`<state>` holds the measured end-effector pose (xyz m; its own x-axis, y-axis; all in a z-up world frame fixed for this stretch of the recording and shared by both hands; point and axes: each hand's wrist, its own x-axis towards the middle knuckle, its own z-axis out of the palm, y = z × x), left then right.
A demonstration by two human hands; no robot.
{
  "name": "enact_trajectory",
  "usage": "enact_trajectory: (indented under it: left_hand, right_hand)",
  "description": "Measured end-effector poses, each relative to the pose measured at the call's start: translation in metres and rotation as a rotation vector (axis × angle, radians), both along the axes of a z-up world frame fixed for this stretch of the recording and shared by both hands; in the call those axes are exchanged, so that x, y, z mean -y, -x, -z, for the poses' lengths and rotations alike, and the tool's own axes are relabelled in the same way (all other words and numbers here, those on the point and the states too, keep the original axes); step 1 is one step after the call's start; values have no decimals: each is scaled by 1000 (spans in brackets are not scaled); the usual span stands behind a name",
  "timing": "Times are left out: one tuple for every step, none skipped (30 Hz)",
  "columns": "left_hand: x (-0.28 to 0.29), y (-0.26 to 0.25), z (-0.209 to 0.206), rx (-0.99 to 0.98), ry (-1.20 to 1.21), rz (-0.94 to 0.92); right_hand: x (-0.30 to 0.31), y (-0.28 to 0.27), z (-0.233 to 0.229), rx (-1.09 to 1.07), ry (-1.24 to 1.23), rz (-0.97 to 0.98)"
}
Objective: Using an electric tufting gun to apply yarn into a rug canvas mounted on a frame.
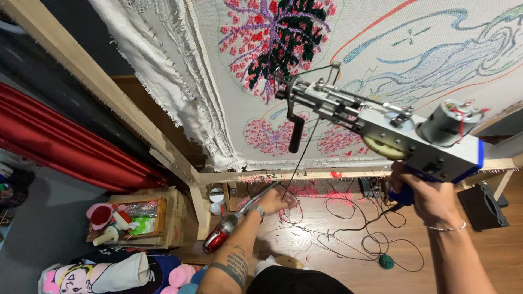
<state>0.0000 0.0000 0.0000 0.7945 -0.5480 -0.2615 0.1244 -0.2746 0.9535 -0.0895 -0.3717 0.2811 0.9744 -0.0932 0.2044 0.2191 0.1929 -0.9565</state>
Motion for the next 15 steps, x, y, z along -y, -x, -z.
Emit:
enact_trajectory:
  left_hand:
    - [-9,11,17,0,0,0]
    - [-17,21,33,-56,39,-20]
    - [-26,33,50,-114,78,-40]
    - [-36,47,50,-115,78,-39]
    - [-45,61,49,-179,-37,-59]
    - [-54,74,49,-242,-151,-79]
    - [-66,84,67,-242,-152,-78]
    - [-78,95,84,-289,-176,-71]
    - [-91,105,102,-336,-200,-66]
    - [-103,109,119,-337,-200,-66]
    - [-115,114,135,-296,-90,-82]
    - [-126,118,152,-255,20,-97]
    - [-128,113,121,-255,19,-100]
    - [-129,108,90,-291,-111,-184]
    - [-131,104,59,-326,-242,-268]
  right_hand:
    - [3,-1,-4,0,0,0]
    - [5,-2,-8,13,-5,-4]
    - [8,-3,-12,23,-9,-8]
    - [10,-3,-17,23,-10,-7]
    - [12,-3,-22,39,-27,-10]
    - [14,-4,-26,55,-44,-13]
    - [15,-3,-32,54,-44,-11]
    - [16,-3,-37,66,-57,-22]
    - [17,-3,-42,79,-70,-35]
    - [17,-2,-46,79,-71,-35]
    - [17,-3,-50,81,-51,-20]
    - [17,-3,-54,83,-32,-6]
    - [18,-4,-52,84,-33,-8]
    - [19,-4,-51,85,-17,5]
    - [20,-4,-49,84,-1,19]
